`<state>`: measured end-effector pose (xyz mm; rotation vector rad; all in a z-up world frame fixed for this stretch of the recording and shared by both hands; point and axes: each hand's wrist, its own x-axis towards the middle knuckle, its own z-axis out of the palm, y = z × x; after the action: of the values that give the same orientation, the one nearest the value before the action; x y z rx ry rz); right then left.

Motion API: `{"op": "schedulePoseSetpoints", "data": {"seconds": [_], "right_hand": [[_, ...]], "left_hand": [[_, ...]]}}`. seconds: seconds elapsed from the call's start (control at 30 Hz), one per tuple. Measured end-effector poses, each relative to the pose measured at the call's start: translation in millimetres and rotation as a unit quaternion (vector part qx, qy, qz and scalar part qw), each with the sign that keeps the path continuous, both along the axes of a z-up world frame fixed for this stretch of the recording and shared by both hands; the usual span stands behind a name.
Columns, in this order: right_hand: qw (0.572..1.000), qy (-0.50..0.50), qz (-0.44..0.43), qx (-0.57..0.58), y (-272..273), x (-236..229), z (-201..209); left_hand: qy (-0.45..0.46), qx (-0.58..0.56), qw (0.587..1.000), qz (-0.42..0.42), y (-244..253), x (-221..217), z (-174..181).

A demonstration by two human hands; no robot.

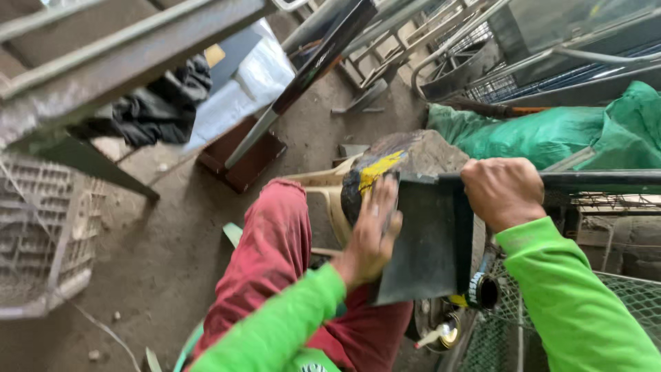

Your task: The person sands a metal dustpan and its handle with a sanding block, repeatedly rubbing the surfaces to smooth them. The person holds the dustpan on a stone block and works on both the scoop and the handle.

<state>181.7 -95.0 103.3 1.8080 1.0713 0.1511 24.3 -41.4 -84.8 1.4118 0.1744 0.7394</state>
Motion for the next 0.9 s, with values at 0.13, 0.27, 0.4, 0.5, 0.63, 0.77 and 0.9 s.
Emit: {"op": "schedulePoseSetpoints", "data": {"seconds": [0.13,0.27,0.4,0.5,0.63,0.77,0.9], "right_hand": [[1.0,-0.006,0.004,0.02,15,1,2],[0.995,-0.004,-0.09,-0.052,17,6,6],[0.992,-0.005,-0.114,-0.046,12,2,0],[0.995,-0.004,-0.094,-0.044,14,-3,3],[0.992,-0.001,-0.117,-0.056,32,9,10],[0.989,0.001,-0.136,-0.059,10,6,15],[0.98,0.001,-0.172,-0.096,16,14,20]], "left_hand": [[0.011,0.021,0.999,-0.024,19,12,0],[0.02,-0.008,0.995,-0.1,-2,-42,-5],[0.014,-0.004,0.996,-0.085,-13,-50,-13],[-0.005,0.0,0.999,-0.047,-2,-13,-8],[-0.016,0.024,0.998,-0.063,15,1,-4],[-0.007,0.069,0.987,-0.142,-36,-109,-18],[-0.021,0.145,0.957,-0.25,-34,-175,-40]]}}
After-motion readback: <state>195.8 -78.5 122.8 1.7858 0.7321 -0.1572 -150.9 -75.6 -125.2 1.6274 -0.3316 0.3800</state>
